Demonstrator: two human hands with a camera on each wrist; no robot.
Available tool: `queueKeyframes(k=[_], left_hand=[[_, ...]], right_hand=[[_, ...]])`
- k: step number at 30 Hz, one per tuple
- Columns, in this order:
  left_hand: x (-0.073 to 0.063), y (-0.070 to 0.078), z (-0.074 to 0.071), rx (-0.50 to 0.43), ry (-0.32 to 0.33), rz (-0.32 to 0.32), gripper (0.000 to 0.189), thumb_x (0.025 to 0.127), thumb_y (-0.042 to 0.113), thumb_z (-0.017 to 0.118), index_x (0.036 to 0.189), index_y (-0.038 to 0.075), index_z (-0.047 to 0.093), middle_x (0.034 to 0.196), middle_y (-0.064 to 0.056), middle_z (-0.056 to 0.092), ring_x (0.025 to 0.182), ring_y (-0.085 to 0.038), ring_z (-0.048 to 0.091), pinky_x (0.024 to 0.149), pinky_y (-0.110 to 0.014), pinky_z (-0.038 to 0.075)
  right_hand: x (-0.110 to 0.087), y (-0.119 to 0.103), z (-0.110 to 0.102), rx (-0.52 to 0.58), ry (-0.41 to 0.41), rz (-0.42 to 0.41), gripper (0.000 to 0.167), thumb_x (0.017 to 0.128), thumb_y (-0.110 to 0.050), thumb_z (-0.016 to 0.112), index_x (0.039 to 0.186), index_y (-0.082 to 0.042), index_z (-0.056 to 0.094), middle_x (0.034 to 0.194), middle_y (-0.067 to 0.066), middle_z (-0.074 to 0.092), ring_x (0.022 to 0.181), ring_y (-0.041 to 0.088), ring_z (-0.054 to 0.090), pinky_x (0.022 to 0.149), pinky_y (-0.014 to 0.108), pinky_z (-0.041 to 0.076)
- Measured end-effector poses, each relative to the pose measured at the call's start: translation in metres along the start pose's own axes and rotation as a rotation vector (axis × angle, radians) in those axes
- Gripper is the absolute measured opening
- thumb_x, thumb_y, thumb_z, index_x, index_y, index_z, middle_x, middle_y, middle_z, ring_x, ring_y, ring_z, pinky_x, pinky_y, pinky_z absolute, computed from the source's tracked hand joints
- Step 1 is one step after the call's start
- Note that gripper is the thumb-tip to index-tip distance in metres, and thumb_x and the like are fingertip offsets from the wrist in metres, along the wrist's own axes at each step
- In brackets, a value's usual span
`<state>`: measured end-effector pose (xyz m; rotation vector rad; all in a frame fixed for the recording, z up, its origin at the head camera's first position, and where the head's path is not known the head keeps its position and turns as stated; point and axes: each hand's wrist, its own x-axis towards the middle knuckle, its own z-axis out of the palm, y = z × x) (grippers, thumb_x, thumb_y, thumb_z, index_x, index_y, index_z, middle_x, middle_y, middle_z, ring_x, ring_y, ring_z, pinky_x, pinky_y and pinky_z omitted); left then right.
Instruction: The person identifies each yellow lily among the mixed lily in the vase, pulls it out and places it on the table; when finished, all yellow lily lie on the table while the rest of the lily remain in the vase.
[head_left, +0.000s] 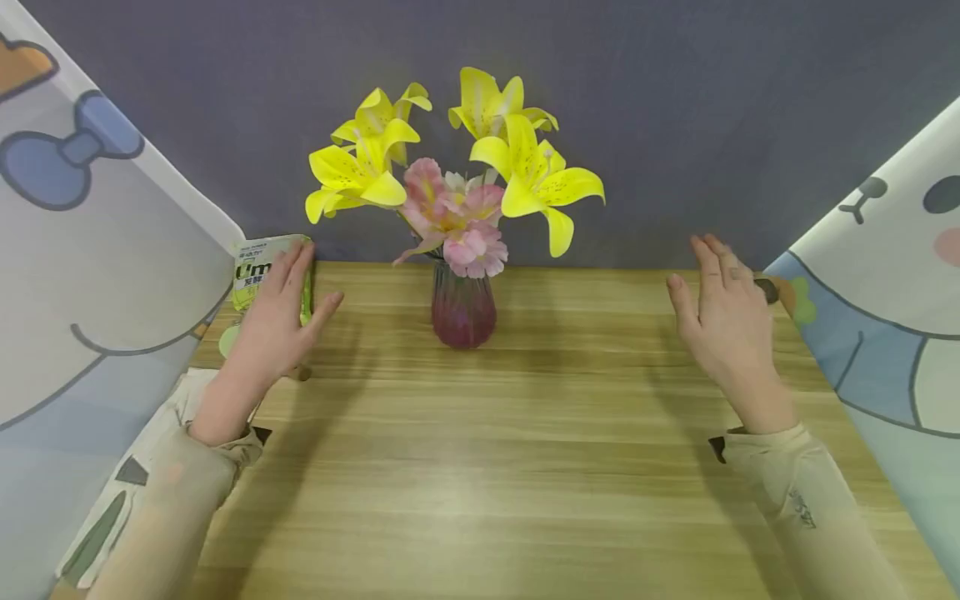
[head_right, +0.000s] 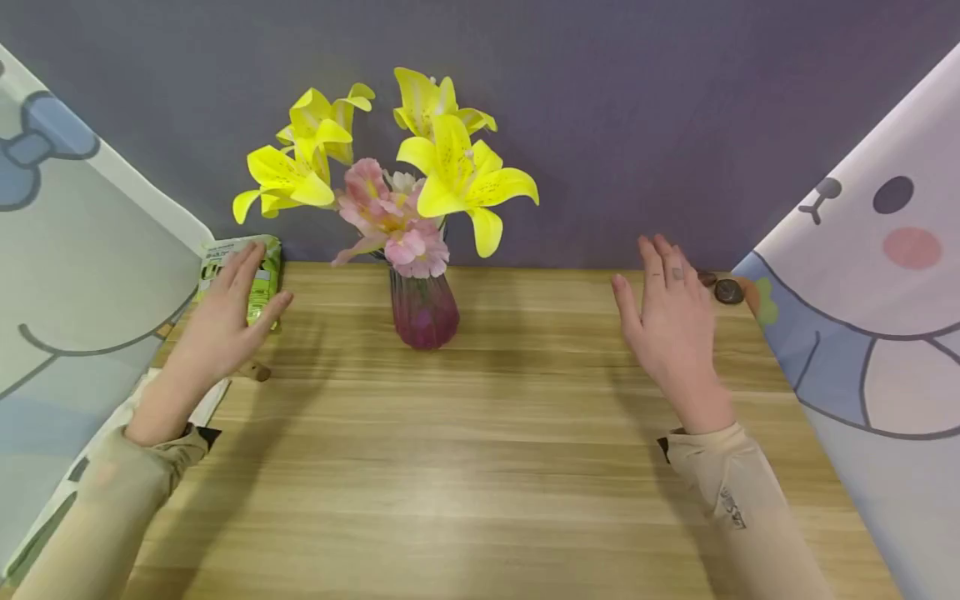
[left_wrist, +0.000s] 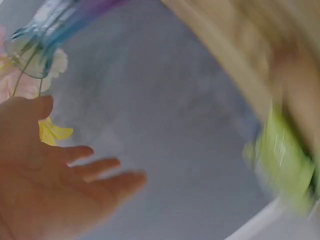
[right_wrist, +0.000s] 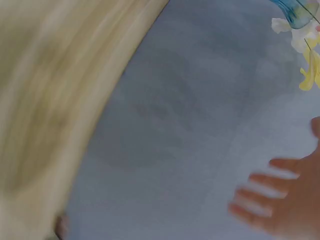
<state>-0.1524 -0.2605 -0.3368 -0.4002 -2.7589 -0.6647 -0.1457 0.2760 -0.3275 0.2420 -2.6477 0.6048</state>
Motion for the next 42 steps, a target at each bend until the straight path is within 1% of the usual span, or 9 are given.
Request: queueKeyframes(k=[3,5,9,12,15,20,26,34,42], left_hand=[[0.001,0.007,0.022,-0.264,-0.045,-0.038,0.076,0.113,0.035,0.057,0.169,0.000,0.020,0.171,-0.028,0.027,0.154,-0.052,0.029,0.122,-0.068,0.032],[0.004,0.012,0.040,-0.436,-0.068,-0.078,0.076,0.111,0.027,0.062,0.169,0.001,0.022,0.170,-0.026,0.031,0.153,-0.049,0.035,0.120,-0.064,0.039],[0.012,0.019,0.075,-0.735,-0.137,-0.145,0.079,0.108,0.013,0.067,0.170,0.001,0.020,0.171,-0.025,0.029,0.155,-0.046,0.032,0.123,-0.056,0.038],[0.016,0.022,0.097,-0.861,-0.202,-0.150,0.082,0.105,0.005,0.069,0.169,-0.001,0.019,0.171,-0.027,0.027,0.156,-0.047,0.030,0.123,-0.054,0.038],[0.018,0.024,0.113,-0.905,-0.251,-0.143,0.087,0.102,0.002,0.073,0.169,-0.001,0.019,0.172,-0.026,0.025,0.156,-0.047,0.030,0.122,-0.055,0.039],[0.024,0.025,0.128,-0.913,-0.256,-0.122,0.092,0.097,0.000,0.079,0.169,-0.001,0.021,0.173,-0.022,0.026,0.156,-0.043,0.032,0.122,-0.054,0.040],[0.030,0.029,0.143,-0.901,-0.297,-0.083,0.095,0.096,-0.001,0.079,0.170,0.000,0.018,0.170,-0.023,0.033,0.150,-0.040,0.043,0.119,-0.048,0.045],[0.027,0.026,0.150,-0.976,-0.259,-0.039,0.086,0.097,-0.008,0.073,0.168,-0.002,0.025,0.166,-0.024,0.040,0.149,-0.041,0.044,0.119,-0.050,0.045],[0.029,0.025,0.154,-0.922,-0.221,-0.040,0.082,0.096,-0.005,0.077,0.165,-0.005,0.032,0.161,-0.025,0.046,0.148,-0.040,0.047,0.118,-0.047,0.046]], right_hand=[[0.000,-0.006,0.015,0.230,0.095,-0.049,0.073,0.116,-0.052,0.036,0.158,0.006,0.042,0.156,0.032,0.048,0.137,0.059,0.046,0.103,0.080,0.041],[0.002,-0.012,0.025,0.366,0.136,-0.062,0.069,0.116,-0.049,0.040,0.154,0.008,0.047,0.150,0.031,0.054,0.135,0.054,0.051,0.105,0.075,0.044],[0.006,-0.032,0.039,0.486,0.182,-0.073,0.061,0.116,-0.043,0.044,0.149,0.007,0.054,0.145,0.024,0.062,0.131,0.043,0.059,0.110,0.058,0.051],[0.011,-0.051,0.045,0.565,0.207,-0.107,0.056,0.116,-0.040,0.046,0.146,0.005,0.059,0.141,0.020,0.065,0.128,0.037,0.062,0.108,0.036,0.053],[0.016,-0.068,0.049,0.690,0.221,-0.149,0.049,0.116,-0.034,0.048,0.141,0.005,0.062,0.138,0.019,0.068,0.126,0.029,0.064,0.104,0.025,0.053],[0.023,-0.089,0.052,0.972,0.193,-0.152,0.031,0.113,-0.013,0.055,0.136,0.006,0.065,0.133,0.017,0.069,0.122,0.026,0.066,0.105,0.035,0.057],[0.027,-0.104,0.055,1.187,0.161,-0.087,0.028,0.108,-0.002,0.061,0.135,0.003,0.067,0.129,0.012,0.071,0.117,0.028,0.069,0.104,0.042,0.058],[0.032,-0.120,0.059,1.224,0.166,-0.078,0.033,0.104,0.001,0.066,0.136,0.000,0.069,0.130,0.014,0.072,0.119,0.028,0.070,0.102,0.041,0.059],[0.048,-0.137,0.070,1.274,0.167,-0.076,0.031,0.101,0.005,0.070,0.132,0.003,0.071,0.127,0.018,0.075,0.118,0.029,0.073,0.104,0.042,0.059]])
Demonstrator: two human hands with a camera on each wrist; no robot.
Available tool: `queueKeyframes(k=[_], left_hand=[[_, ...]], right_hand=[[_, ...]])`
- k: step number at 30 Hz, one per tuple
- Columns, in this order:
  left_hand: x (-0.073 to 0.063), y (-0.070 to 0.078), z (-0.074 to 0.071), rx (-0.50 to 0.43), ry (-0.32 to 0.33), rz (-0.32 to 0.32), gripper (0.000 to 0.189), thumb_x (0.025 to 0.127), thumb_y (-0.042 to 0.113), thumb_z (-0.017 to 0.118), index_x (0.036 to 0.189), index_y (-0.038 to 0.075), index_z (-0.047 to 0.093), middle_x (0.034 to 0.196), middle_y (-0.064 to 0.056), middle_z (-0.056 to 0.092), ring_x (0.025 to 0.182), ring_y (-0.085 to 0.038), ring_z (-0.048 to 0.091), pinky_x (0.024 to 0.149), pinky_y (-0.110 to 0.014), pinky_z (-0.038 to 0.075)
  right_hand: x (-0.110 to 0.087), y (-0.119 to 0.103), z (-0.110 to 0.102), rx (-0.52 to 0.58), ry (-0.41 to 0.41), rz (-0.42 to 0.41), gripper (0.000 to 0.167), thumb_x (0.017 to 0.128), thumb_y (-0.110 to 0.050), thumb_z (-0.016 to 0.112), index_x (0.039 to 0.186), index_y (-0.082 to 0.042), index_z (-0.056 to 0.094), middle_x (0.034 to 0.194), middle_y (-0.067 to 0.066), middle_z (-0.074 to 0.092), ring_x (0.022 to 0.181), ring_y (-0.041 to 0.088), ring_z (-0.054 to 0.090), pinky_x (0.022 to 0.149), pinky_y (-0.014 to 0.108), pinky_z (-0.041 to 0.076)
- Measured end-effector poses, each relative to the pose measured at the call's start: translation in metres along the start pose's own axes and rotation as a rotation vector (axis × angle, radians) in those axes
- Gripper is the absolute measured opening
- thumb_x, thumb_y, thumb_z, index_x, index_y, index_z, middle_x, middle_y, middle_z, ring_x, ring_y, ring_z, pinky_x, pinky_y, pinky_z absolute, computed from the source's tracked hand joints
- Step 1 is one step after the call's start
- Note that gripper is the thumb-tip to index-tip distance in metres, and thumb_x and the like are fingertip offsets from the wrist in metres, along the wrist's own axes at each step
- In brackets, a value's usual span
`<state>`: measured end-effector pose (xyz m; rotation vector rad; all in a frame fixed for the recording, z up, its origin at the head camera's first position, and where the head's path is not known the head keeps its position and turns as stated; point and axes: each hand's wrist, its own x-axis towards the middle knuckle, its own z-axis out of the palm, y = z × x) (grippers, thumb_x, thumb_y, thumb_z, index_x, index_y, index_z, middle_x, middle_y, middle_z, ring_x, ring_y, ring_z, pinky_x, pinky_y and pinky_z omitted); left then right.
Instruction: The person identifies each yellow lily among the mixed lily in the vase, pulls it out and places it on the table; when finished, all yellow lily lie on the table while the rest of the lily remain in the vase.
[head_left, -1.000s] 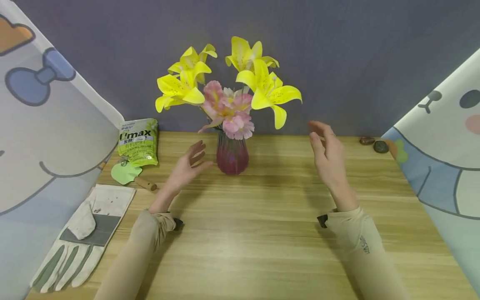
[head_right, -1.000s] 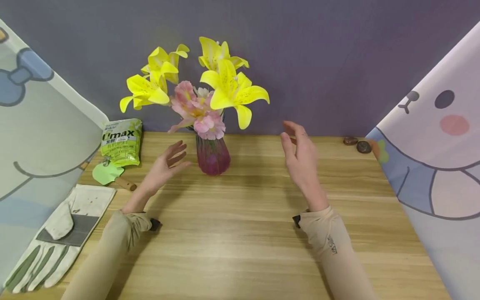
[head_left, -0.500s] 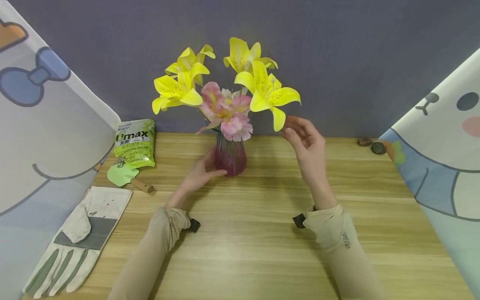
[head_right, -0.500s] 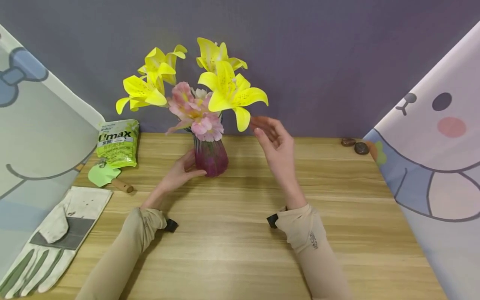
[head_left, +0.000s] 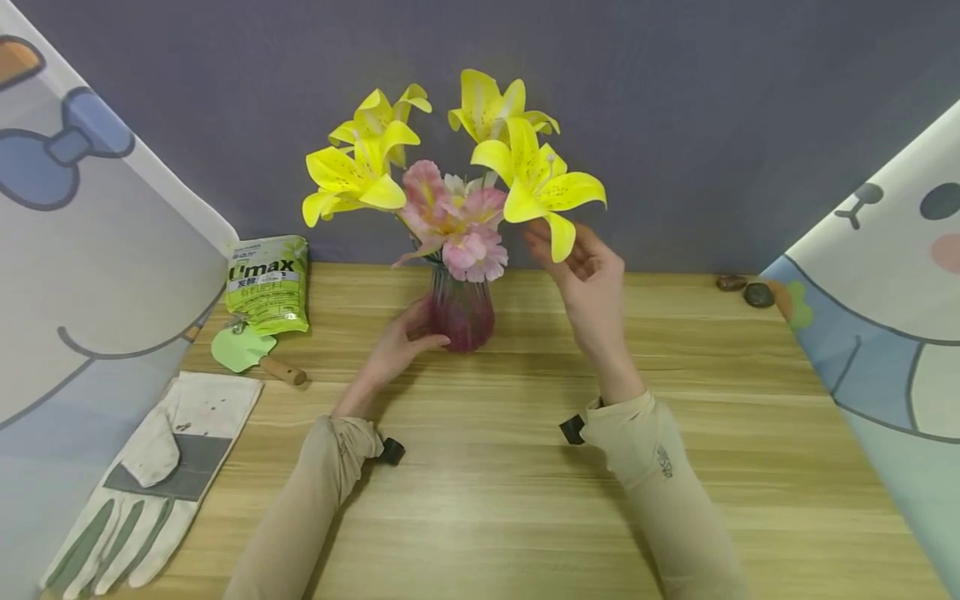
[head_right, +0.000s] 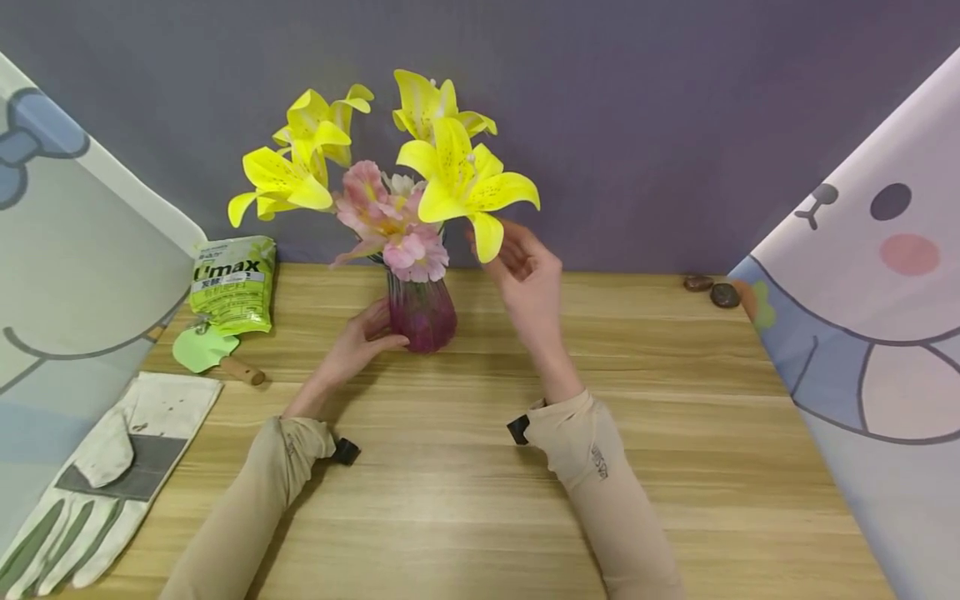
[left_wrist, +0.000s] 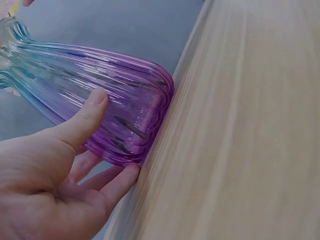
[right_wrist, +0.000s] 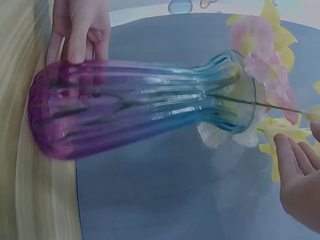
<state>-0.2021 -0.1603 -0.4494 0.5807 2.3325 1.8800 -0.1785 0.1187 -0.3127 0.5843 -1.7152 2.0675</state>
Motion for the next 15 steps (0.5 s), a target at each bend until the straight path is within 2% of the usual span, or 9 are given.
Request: queueKeyframes(k=[4,10,15], left_hand=[[0.000,-0.002,0.000,0.005,0.016,0.001,0.079,0.095,-0.006,0.077,0.163,-0.006,0.036,0.158,-0.026,0.049,0.146,-0.039,0.049,0.116,-0.048,0.048],[0.001,-0.006,-0.001,0.023,0.035,0.014,0.072,0.097,-0.005,0.075,0.161,-0.005,0.041,0.155,-0.026,0.053,0.145,-0.039,0.050,0.121,-0.050,0.043],[0.001,-0.006,-0.001,0.018,0.041,0.025,0.070,0.097,-0.005,0.075,0.160,-0.005,0.042,0.156,-0.026,0.052,0.145,-0.039,0.050,0.122,-0.048,0.042]], right_hand=[[0.005,0.004,0.009,-0.004,-0.002,-0.022,0.029,0.100,0.006,0.071,0.129,0.001,0.074,0.122,0.015,0.077,0.116,0.030,0.074,0.104,0.044,0.059],[0.008,0.012,0.018,-0.040,0.010,-0.077,0.024,0.099,0.008,0.072,0.123,0.005,0.074,0.116,0.011,0.079,0.112,0.029,0.075,0.103,0.044,0.059],[0.013,0.019,0.028,-0.028,0.042,-0.121,0.020,0.098,0.008,0.072,0.118,0.012,0.073,0.109,0.007,0.080,0.102,0.025,0.076,0.094,0.038,0.062]])
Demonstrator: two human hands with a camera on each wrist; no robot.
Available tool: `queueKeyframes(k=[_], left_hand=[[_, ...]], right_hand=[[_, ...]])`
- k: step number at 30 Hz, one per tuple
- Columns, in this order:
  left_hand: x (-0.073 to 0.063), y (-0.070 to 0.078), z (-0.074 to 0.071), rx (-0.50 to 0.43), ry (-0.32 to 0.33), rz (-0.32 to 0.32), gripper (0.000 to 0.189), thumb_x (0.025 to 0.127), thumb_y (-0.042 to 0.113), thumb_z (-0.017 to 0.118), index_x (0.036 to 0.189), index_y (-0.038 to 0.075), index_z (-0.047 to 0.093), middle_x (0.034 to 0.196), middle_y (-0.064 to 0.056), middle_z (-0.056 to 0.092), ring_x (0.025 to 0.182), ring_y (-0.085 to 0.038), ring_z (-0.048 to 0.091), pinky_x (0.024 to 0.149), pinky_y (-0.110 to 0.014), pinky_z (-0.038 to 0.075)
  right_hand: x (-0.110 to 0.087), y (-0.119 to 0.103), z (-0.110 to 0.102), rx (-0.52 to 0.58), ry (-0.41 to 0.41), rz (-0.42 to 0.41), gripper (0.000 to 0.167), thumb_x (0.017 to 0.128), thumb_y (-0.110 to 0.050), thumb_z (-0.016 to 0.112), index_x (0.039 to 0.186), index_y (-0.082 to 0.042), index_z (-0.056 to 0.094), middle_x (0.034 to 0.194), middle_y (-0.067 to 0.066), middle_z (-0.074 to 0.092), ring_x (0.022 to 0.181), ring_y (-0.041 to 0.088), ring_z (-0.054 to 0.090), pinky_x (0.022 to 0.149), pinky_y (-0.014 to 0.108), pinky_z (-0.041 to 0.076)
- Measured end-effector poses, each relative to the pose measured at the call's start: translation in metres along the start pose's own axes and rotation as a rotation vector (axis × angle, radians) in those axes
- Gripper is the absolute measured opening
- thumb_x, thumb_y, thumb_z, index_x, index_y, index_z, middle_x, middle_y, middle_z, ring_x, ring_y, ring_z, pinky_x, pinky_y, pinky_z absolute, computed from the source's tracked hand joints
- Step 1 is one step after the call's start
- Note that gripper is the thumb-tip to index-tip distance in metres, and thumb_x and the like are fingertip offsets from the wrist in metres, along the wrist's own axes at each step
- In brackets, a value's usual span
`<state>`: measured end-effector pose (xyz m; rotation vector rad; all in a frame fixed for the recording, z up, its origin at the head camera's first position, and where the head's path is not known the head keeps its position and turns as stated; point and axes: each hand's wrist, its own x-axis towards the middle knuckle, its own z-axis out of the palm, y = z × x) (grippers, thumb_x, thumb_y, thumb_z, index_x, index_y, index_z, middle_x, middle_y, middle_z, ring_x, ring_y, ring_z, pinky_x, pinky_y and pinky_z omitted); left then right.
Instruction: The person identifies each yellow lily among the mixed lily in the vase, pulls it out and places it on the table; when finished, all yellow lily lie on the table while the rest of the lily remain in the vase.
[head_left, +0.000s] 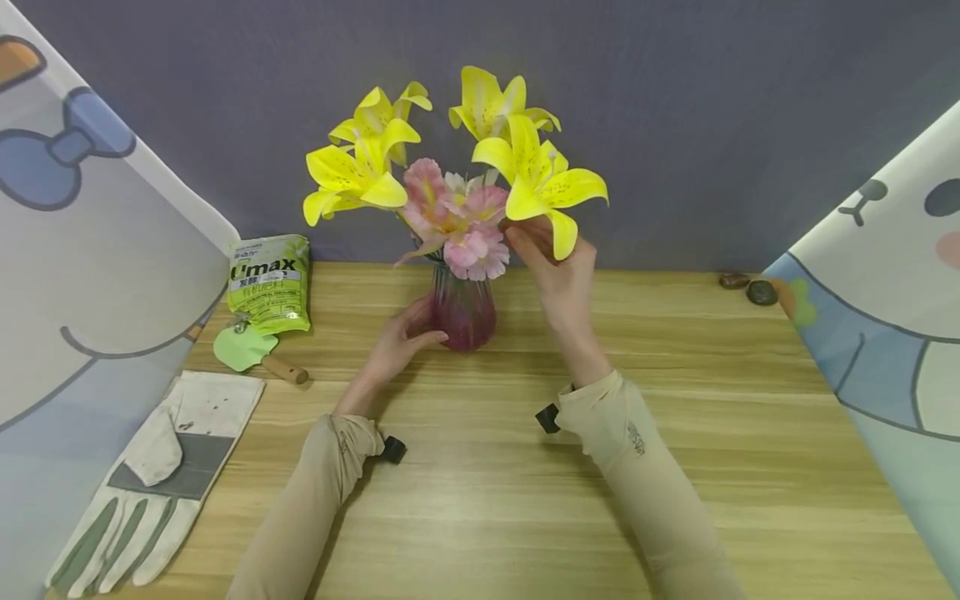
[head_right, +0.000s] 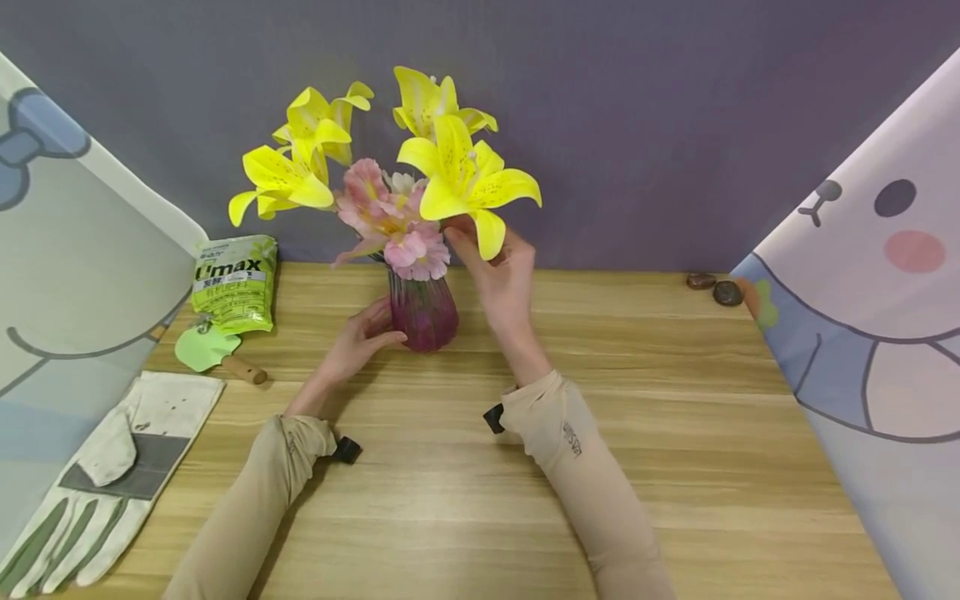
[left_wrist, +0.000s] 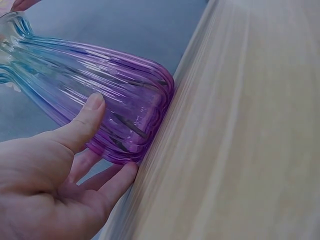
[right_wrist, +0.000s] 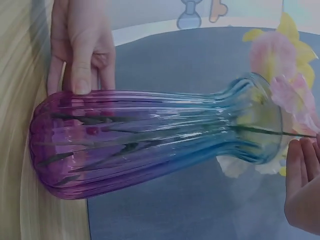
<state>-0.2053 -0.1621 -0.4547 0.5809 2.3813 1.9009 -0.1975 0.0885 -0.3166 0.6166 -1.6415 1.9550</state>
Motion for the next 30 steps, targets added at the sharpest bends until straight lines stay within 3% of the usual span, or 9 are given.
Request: queueKeyframes(k=[5,9,13,16,25,30], left_hand=[[0.000,0.001,0.000,0.010,-0.001,0.000,0.071,0.098,-0.005,0.074,0.161,-0.003,0.042,0.156,-0.025,0.052,0.145,-0.038,0.051,0.121,-0.048,0.043],[0.000,0.002,0.000,0.007,-0.005,-0.001,0.072,0.098,-0.004,0.074,0.162,-0.003,0.041,0.158,-0.025,0.051,0.146,-0.038,0.049,0.122,-0.048,0.042],[0.000,0.002,0.000,0.001,-0.005,-0.003,0.072,0.098,-0.004,0.074,0.162,-0.003,0.041,0.159,-0.024,0.049,0.146,-0.039,0.049,0.122,-0.048,0.042],[0.001,0.001,0.001,-0.003,-0.002,0.001,0.071,0.098,-0.005,0.074,0.161,-0.003,0.041,0.159,-0.024,0.049,0.146,-0.039,0.050,0.121,-0.048,0.042],[0.001,-0.001,0.002,0.001,0.001,0.021,0.069,0.098,-0.007,0.073,0.160,-0.006,0.042,0.161,-0.024,0.046,0.147,-0.040,0.047,0.123,-0.048,0.040],[0.001,0.000,0.002,-0.008,0.004,0.016,0.069,0.098,-0.008,0.073,0.160,-0.006,0.042,0.161,-0.023,0.046,0.147,-0.039,0.047,0.122,-0.047,0.041]], right_hand=[[0.002,0.004,0.008,-0.024,0.016,-0.031,0.018,0.097,0.009,0.073,0.114,0.017,0.072,0.106,0.009,0.080,0.098,0.024,0.075,0.091,0.037,0.063],[0.004,0.005,0.011,-0.056,0.073,-0.023,0.012,0.096,0.005,0.078,0.107,0.010,0.078,0.102,0.014,0.080,0.093,0.022,0.076,0.089,0.036,0.063],[0.005,0.006,0.015,0.082,0.143,-0.011,0.008,0.095,0.010,0.076,0.099,0.004,0.080,0.093,0.014,0.078,0.083,0.020,0.076,0.082,0.036,0.066],[0.007,0.005,0.017,0.192,0.170,-0.032,0.009,0.096,0.014,0.072,0.099,0.007,0.078,0.092,0.012,0.077,0.080,0.020,0.076,0.079,0.037,0.067],[0.012,-0.002,0.015,0.265,0.301,-0.034,0.017,0.097,0.016,0.070,0.095,0.001,0.079,0.095,0.016,0.077,0.082,0.023,0.078,0.077,0.034,0.067],[0.017,-0.007,0.012,0.227,0.294,-0.072,0.007,0.099,0.008,0.071,0.097,0.003,0.075,0.092,0.016,0.076,0.086,0.026,0.079,0.080,0.037,0.067]])
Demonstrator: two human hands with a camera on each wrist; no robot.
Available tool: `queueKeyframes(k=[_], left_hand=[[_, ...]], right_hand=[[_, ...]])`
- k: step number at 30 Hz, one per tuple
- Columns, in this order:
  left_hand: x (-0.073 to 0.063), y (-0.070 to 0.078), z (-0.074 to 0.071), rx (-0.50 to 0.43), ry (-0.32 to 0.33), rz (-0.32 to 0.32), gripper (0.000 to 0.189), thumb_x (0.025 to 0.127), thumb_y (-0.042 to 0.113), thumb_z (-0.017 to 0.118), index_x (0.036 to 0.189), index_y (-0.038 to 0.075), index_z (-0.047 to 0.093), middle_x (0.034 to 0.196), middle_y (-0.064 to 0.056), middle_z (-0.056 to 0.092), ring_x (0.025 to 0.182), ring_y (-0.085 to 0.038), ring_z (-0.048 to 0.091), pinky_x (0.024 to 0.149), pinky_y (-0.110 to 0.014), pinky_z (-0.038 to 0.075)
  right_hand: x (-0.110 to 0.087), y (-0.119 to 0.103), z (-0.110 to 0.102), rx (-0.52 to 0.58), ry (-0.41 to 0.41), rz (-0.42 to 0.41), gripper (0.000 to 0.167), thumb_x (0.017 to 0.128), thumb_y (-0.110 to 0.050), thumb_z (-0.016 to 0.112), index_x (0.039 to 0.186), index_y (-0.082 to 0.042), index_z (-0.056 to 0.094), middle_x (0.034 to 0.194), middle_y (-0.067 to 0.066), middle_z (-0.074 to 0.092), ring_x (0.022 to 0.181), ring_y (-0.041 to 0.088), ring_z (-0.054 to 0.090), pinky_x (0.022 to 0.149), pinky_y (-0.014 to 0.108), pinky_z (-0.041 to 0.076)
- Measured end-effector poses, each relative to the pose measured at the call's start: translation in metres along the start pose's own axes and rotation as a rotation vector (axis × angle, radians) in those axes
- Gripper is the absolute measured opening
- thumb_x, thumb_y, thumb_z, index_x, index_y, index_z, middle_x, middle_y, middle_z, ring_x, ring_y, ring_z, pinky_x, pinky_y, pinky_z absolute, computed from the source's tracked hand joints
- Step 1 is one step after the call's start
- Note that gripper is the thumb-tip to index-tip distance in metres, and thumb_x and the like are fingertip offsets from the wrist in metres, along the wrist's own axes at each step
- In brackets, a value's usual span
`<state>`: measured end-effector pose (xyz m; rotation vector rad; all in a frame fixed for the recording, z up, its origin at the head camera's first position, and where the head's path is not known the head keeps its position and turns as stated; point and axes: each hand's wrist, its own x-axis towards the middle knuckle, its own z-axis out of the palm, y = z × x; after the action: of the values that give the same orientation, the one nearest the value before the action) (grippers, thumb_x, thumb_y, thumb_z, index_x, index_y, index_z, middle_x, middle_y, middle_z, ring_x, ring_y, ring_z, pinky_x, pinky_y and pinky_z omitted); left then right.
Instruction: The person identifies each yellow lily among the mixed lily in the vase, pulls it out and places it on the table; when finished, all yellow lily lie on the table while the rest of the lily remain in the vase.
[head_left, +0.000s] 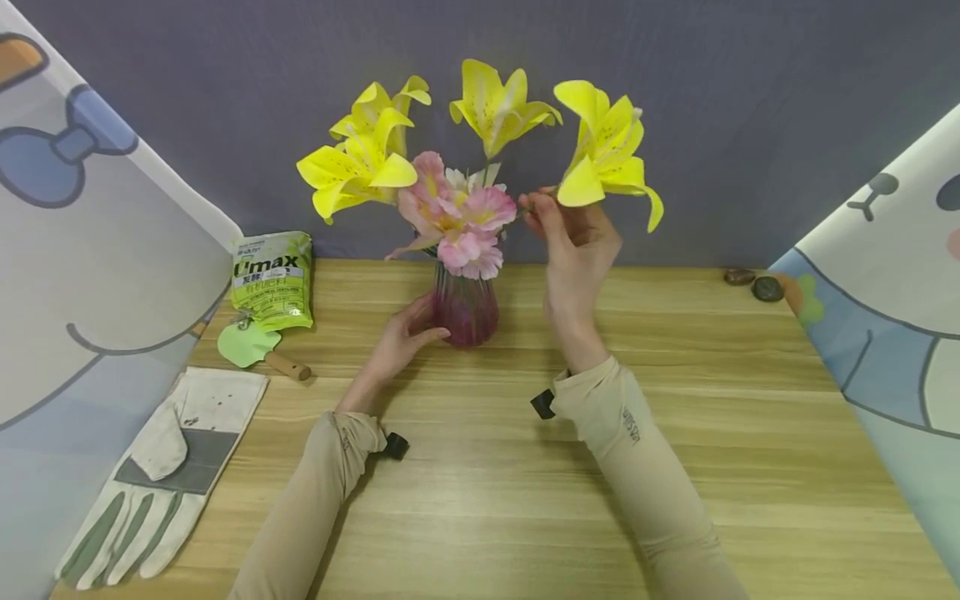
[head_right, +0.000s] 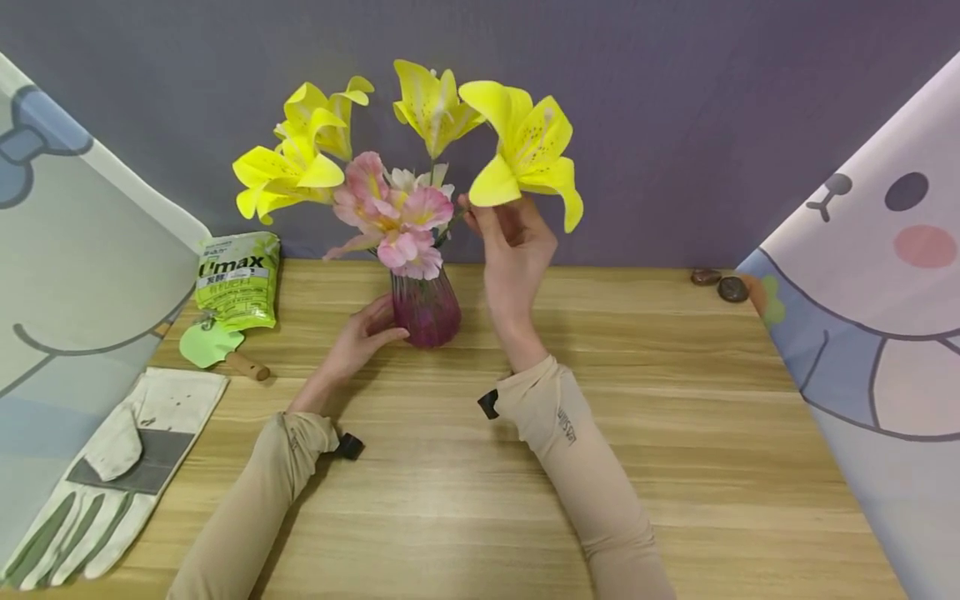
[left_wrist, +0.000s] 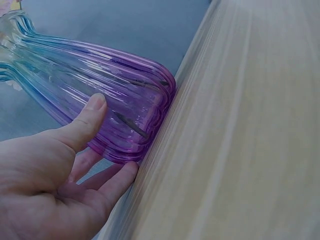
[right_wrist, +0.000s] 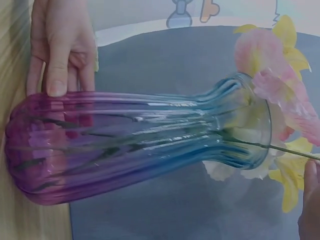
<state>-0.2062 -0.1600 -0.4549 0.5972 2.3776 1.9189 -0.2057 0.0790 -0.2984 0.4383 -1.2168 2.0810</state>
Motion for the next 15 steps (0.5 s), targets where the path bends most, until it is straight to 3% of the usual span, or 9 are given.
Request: queueKeyframes(k=[4,7,11,15], left_hand=[[0.001,0.001,-0.001,-0.010,0.002,-0.006,0.071,0.098,-0.008,0.073,0.161,-0.004,0.042,0.163,-0.022,0.045,0.148,-0.038,0.046,0.121,-0.046,0.042],[0.000,0.002,-0.001,-0.013,0.002,-0.016,0.071,0.098,-0.007,0.073,0.162,-0.003,0.041,0.164,-0.020,0.044,0.149,-0.036,0.046,0.121,-0.044,0.043],[0.000,0.002,-0.001,-0.016,-0.008,-0.026,0.070,0.099,-0.006,0.072,0.162,-0.002,0.041,0.165,-0.018,0.044,0.150,-0.034,0.045,0.120,-0.042,0.044],[0.000,0.002,-0.001,-0.012,-0.011,-0.022,0.070,0.099,-0.007,0.072,0.162,-0.003,0.041,0.165,-0.019,0.044,0.150,-0.036,0.045,0.121,-0.044,0.043]], right_hand=[[0.006,-0.005,-0.001,-0.010,-0.012,-0.036,0.004,0.099,0.003,0.074,0.099,0.008,0.073,0.091,0.018,0.076,0.085,0.027,0.079,0.078,0.038,0.068],[0.012,-0.009,-0.001,0.020,0.013,-0.057,0.006,0.099,0.009,0.071,0.097,0.005,0.074,0.090,0.019,0.076,0.082,0.028,0.079,0.076,0.037,0.068],[0.019,-0.018,-0.004,0.052,0.073,-0.059,0.017,0.098,0.016,0.065,0.096,0.004,0.076,0.090,0.021,0.076,0.080,0.028,0.079,0.074,0.036,0.068],[0.028,-0.027,-0.008,0.066,0.154,-0.019,0.011,0.099,0.014,0.067,0.098,0.008,0.076,0.090,0.023,0.075,0.078,0.029,0.077,0.072,0.035,0.068]])
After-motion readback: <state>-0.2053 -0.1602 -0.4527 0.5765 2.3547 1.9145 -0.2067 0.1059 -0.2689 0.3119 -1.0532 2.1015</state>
